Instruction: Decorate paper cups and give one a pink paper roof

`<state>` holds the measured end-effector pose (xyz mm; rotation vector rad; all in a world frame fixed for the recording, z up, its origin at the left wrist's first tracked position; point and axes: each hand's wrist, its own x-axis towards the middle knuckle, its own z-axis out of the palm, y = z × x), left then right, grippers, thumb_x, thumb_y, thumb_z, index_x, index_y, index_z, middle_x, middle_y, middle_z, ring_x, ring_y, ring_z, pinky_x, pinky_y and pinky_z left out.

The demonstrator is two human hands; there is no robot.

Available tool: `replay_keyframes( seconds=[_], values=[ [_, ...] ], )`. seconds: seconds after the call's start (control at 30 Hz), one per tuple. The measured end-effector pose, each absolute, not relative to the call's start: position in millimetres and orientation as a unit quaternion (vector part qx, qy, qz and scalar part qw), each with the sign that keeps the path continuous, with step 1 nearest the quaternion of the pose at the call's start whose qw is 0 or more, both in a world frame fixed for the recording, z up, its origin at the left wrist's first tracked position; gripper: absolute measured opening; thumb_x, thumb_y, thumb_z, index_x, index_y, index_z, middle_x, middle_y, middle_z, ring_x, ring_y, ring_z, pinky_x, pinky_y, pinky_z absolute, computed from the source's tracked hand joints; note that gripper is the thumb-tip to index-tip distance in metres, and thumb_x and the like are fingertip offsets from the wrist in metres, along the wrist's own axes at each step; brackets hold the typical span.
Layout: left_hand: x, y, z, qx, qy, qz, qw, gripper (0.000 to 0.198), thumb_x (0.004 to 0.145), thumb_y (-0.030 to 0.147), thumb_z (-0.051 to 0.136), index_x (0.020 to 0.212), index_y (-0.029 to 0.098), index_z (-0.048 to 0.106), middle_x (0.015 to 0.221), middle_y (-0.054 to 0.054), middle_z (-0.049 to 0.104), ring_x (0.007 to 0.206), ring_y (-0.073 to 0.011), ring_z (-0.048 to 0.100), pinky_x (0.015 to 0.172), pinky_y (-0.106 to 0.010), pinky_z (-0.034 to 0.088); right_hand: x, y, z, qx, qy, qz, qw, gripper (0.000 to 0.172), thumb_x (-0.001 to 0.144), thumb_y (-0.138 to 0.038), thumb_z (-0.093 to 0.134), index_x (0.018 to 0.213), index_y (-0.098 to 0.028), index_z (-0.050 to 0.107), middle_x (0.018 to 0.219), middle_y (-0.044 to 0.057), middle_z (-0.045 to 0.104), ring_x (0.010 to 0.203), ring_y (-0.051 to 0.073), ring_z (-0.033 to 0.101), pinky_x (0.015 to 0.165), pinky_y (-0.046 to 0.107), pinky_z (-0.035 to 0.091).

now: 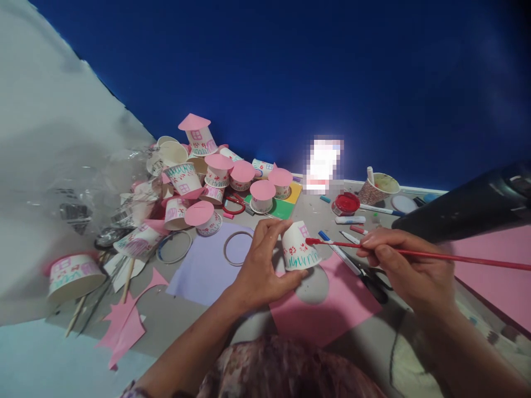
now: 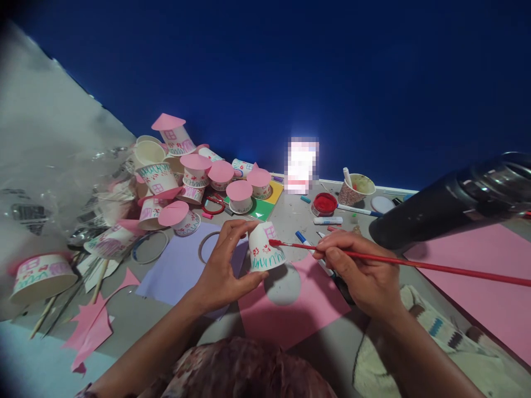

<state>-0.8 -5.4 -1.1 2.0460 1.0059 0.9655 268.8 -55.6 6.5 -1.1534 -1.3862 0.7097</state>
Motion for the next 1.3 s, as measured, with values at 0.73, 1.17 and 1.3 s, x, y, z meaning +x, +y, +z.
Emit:
replay_keyframes(
  seconds=[0.73,1.17,1.3],
  values=[
    [1.2,-6.4,-0.5,0.792,0.383,0.346,0.326,0.077,0.074,0.023,0.081,0.142,0.025,0.045,0.133,-0.012,0.046,0.131,-0.0324,0.044,0.113,-0.05,0.042,267.7,-56.4,11.8,-0.458,-0.636,0.275,0.557,0.013,0.098,-0.021,0.067,0.097,-0.026,0.079,0.085,0.003,0.077,0.079,0.019,0.07,0.071,0.032,0.058],
    [2.2,-8.4,-1.0,0.797,0.385,0.335,0.322,0.079,0.071,0.02,0.083,0.141,0.027,0.045,0.133,-0.011,0.046,0.131,-0.0334,0.044,0.111,-0.052,0.042,265.3,-54.4,16.6,-0.432,-0.694,0.242,0.522,0.018,0.099,-0.015,0.063,0.099,-0.028,0.075,0.087,-0.002,0.077,0.083,0.016,0.072,0.085,0.029,0.057],
    [3.2,-7.9,-2.1,0.796,0.388,0.334,0.322,0.08,0.07,0.021,0.083,0.141,0.026,0.046,0.133,-0.012,0.046,0.131,-0.0334,0.045,0.111,-0.052,0.042,264.8,-54.6,18.6,-0.436,-0.701,0.239,0.511,0.017,0.098,-0.015,0.064,0.098,-0.028,0.075,0.085,-0.002,0.078,0.082,0.017,0.073,0.085,0.03,0.057]
  ],
)
